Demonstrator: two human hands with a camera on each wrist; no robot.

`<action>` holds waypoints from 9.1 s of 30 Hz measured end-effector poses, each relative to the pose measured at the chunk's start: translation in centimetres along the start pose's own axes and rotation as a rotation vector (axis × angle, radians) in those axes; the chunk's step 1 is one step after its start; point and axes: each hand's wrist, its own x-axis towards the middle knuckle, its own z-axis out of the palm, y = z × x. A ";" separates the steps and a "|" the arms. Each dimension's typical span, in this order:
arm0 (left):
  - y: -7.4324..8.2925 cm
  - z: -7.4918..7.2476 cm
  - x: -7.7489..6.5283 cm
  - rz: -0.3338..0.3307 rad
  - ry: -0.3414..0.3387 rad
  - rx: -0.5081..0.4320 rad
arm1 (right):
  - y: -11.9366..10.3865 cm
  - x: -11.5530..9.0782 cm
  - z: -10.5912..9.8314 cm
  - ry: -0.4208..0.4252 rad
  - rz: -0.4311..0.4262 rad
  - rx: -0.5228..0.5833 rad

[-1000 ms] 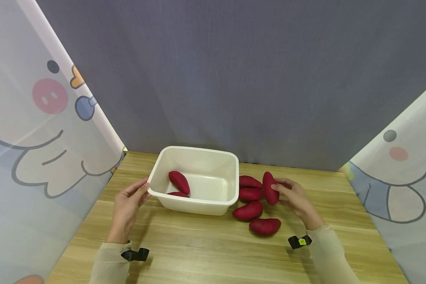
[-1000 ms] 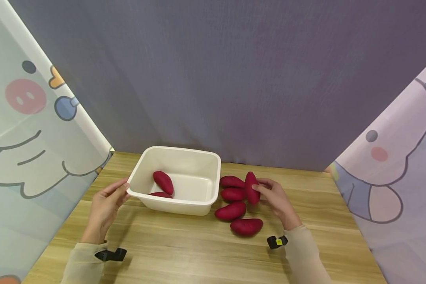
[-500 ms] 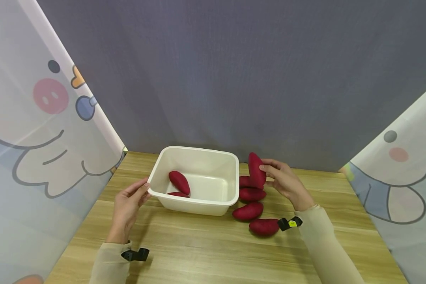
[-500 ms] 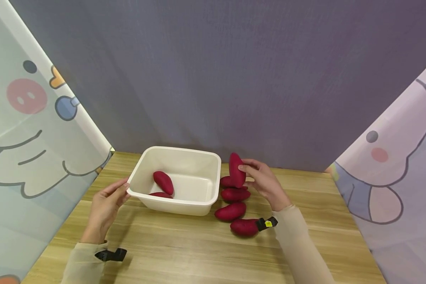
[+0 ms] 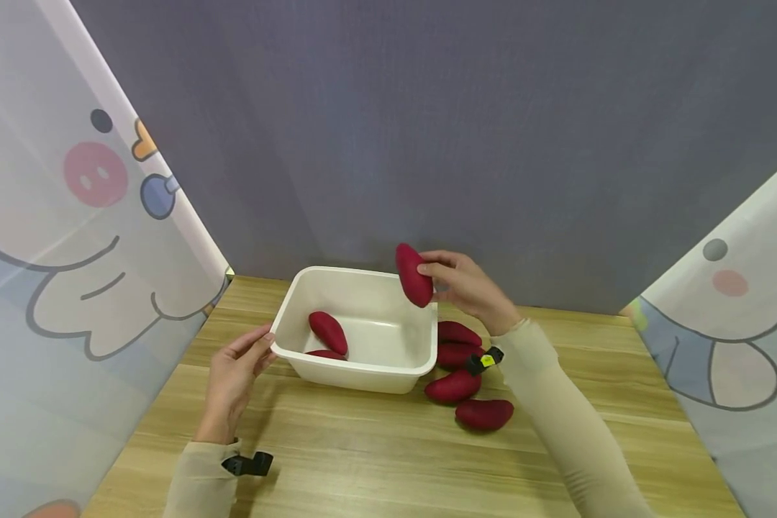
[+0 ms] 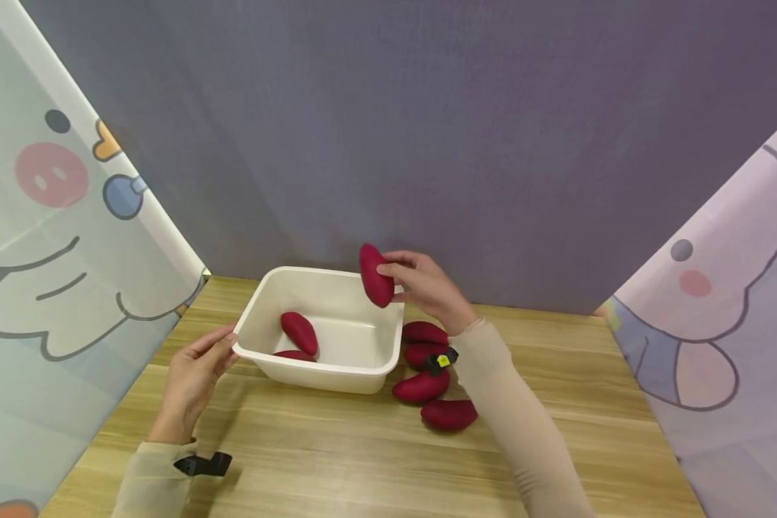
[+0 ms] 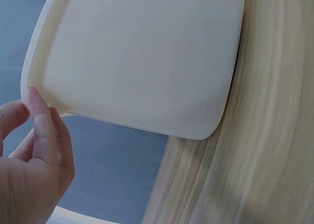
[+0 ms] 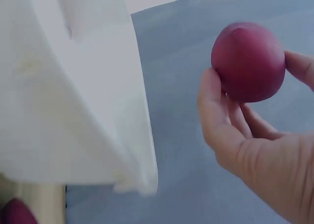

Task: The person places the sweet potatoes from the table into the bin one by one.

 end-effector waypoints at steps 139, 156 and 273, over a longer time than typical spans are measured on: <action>-0.1 0.0 0.0 -0.011 -0.002 -0.008 | 16.6 -17.9 -11.6 -0.161 -0.123 -0.426; -0.1 -0.1 0.0 -0.006 -0.005 -0.007 | 10.9 -15.5 -10.8 0.009 -0.165 -0.335; -0.4 0.0 -1.1 -0.015 -0.017 0.013 | 16.7 -13.2 -8.0 0.011 -0.248 -0.641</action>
